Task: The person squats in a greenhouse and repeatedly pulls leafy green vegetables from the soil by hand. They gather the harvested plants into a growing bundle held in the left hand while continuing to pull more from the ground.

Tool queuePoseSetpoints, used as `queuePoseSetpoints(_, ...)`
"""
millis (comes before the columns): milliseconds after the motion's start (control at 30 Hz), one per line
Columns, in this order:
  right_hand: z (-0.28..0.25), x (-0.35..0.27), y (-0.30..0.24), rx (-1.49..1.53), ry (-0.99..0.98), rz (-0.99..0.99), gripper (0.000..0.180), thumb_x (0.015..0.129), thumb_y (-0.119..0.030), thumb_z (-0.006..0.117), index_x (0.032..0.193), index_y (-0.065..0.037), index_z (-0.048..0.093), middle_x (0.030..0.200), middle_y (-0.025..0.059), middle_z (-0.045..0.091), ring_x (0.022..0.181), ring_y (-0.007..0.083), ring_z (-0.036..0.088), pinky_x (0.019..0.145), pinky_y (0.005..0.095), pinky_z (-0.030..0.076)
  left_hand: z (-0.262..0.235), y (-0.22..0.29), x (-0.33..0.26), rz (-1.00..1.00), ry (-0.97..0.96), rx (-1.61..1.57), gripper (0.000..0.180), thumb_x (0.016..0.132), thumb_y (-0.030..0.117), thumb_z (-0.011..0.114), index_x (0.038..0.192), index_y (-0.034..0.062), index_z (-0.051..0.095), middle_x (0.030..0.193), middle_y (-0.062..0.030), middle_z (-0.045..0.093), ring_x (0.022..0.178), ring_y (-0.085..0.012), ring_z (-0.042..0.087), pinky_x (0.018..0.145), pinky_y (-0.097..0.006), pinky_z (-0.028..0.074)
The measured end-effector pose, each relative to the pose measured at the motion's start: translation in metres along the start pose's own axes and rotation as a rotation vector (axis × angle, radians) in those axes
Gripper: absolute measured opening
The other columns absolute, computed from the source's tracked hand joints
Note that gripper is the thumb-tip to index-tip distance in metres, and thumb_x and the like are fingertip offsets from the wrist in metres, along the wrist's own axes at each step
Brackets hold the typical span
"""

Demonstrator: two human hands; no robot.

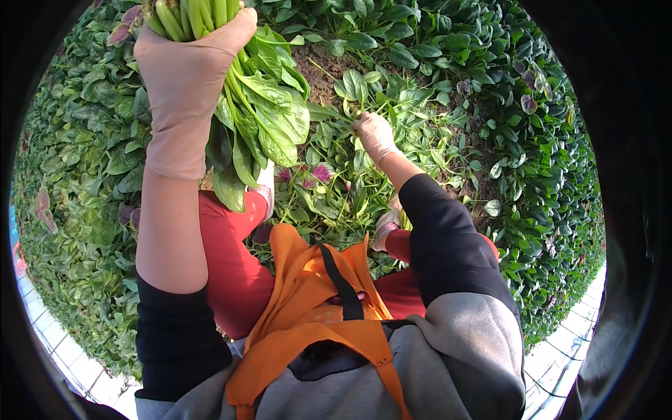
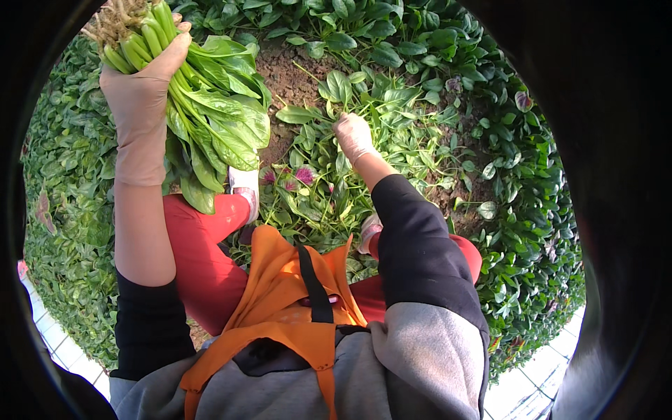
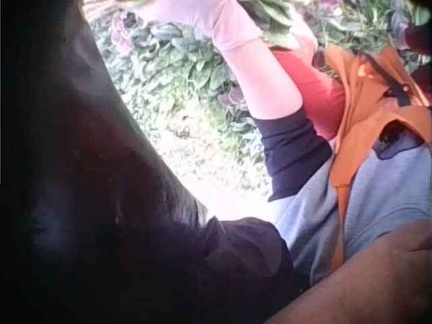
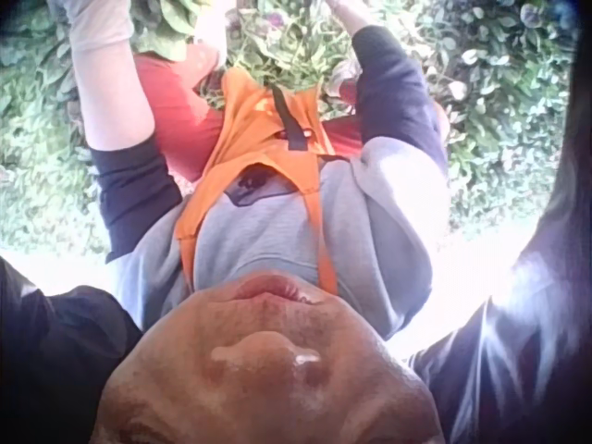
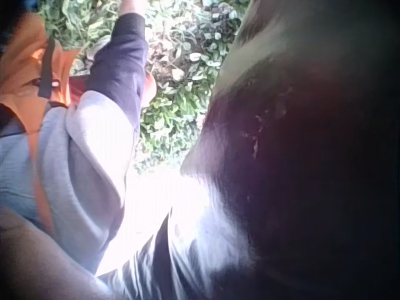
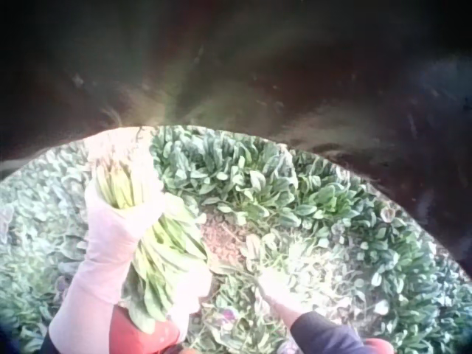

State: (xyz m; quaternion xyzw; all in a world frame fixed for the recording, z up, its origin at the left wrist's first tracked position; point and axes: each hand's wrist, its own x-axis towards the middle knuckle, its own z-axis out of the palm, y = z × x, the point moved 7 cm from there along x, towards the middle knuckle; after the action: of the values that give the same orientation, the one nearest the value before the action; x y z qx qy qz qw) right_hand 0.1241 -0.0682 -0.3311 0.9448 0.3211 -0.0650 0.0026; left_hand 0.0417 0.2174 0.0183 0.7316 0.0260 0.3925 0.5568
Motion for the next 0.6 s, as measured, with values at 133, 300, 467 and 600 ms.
queuePoseSetpoints(133,-0.138,0.014,0.072,0.541,0.173,0.284,0.021,0.082,-0.015,0.074,0.102,-0.014,0.077,0.096,0.0073,0.074,0.081,0.0192,0.068,0.073,0.0281,0.053,0.021,0.01,-0.01,-0.046,-0.099,-0.099,0.032,0.077,-0.004,0.076,0.108,-0.0017,0.066,0.102,-0.0064,0.071,0.092,-0.013,0.067,0.086,-0.028,0.053)
queuePoseSetpoints(300,-0.291,-0.036,0.094,1.327,0.365,0.183,0.021,0.089,-0.003,0.067,0.109,0.005,0.07,0.104,0.0095,0.073,0.093,0.0115,0.067,0.087,0.0225,0.052,0.064,0.024,-0.051,-0.265,-0.347,-0.217,0.043,0.069,0.006,0.084,0.106,0.0015,0.063,0.099,-0.0038,0.07,0.088,-0.0121,0.066,0.082,-0.028,0.053)
queuePoseSetpoints(467,-0.33,-0.116,0.078,1.407,0.569,0.27,0.023,0.09,0.0,0.063,0.112,0.005,0.069,0.107,0.0118,0.072,0.097,0.0137,0.067,0.092,0.0249,0.052,0.113,0.03,-0.111,-0.63,-0.69,-0.364,0.066,0.064,0.005,0.085,0.123,0.0052,0.055,0.112,-0.003,0.066,0.1,-0.0144,0.063,0.094,-0.03,0.05)
queuePoseSetpoints(600,-0.338,-0.135,0.061,1.574,0.596,0.058,0.024,0.089,0.0,0.064,0.111,0.007,0.068,0.11,0.0139,0.071,0.097,0.016,0.068,0.09,0.0272,0.052,0.139,0.043,-0.138,-0.711,-0.886,-0.554,0.072,0.068,-0.006,0.078,0.133,0.0077,0.049,0.113,-0.0053,0.063,0.099,-0.0185,0.065,0.091,-0.035,0.053)
